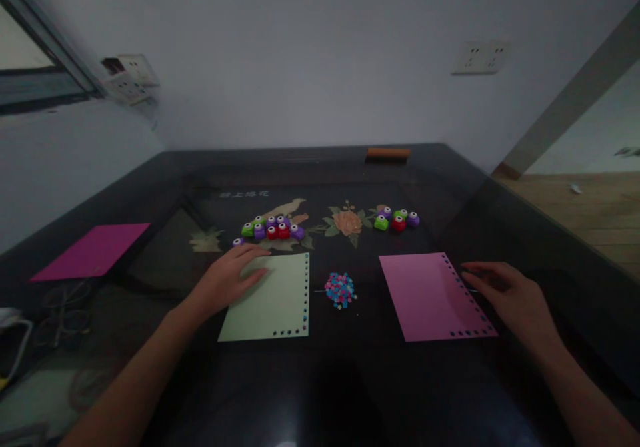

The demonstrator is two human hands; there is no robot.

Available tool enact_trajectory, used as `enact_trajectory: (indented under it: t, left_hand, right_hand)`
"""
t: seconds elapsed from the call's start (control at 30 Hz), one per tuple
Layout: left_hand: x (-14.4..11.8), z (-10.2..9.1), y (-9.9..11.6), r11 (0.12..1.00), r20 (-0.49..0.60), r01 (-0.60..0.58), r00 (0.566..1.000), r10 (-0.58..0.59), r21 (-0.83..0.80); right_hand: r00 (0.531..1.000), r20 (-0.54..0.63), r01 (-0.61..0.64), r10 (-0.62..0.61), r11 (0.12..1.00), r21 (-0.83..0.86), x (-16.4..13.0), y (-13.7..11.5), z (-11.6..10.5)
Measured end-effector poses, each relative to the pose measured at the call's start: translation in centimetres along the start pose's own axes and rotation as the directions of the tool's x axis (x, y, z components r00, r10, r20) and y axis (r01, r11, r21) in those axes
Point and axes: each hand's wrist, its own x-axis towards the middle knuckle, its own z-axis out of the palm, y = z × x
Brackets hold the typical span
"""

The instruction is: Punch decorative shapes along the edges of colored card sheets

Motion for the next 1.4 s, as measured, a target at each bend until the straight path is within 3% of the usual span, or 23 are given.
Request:
enact_trajectory:
  t: [0.13, 0.3, 0.47, 0.53, 0.63, 0.77, 0.87, 1.07, 1.4]
  left_hand:
    - [-0.1, -0.3, -0.1, 1.0, 0.027, 0.021, 0.999, -0.021, 0.006]
    - [-0.1, 0.2, -0.5, 1.0, 0.023, -0.002, 1.0, 0.002, 0.006]
    - [-0.2, 0.7, -0.5, 0.998, 0.026, -0.06, 0.998, 0.06, 0.008]
    - [-0.2, 0.8, -0.5, 0.998, 0.026, -0.061, 0.998, 0.06, 0.013]
    - [-0.2, 1.0, -0.6, 0.998, 0.018, -0.06, 0.998, 0.06, 0.025]
    - [-0.2, 1.2, -0.5, 0.997, 0.002, -0.062, 0.998, 0.061, 0.044]
    - [-0.2, 1.5, -0.3, 0.997, 0.012, -0.056, 0.998, 0.056, 0.052]
    - [-0.1, 1.7, -0.3, 0.998, 0.048, -0.053, 0.998, 0.051, 0.044]
    - [0.0, 1.7, -0.4, 0.998, 0.045, -0.062, 0.997, 0.062, -0.004]
  right_hand:
    - [0.999, 0.003, 0.054, -0.054, 0.998, 0.011, -0.1, -2.0, -0.3]
    - [0.961, 0.071, 0.263, -0.267, 0.963, 0.059, -0.9, -9.2, -0.3]
    - [0.822, 0.094, 0.532, -0.561, 0.817, 0.22, -1.4, -17.4, 2.8]
    - [0.737, 0.185, 0.605, -0.65, 0.756, 0.248, -1.4, -19.6, 5.2]
    - [0.66, 0.358, 0.655, -0.661, 0.739, 0.157, -1.5, -21.8, 9.4]
    - [0.581, 0.483, 0.745, -0.655, 0.667, 0.007, -2.1, -23.0, 13.8]
    - [0.572, 0.511, 0.774, -0.642, 0.629, -0.076, -2.6, -23.0, 15.4]
    - [0.572, 0.546, 0.787, -0.613, 0.597, -0.155, -3.0, -22.8, 15.9]
    - [0.567, 0.535, 0.787, -0.626, 0.604, -0.126, -3.0, -22.9, 15.6]
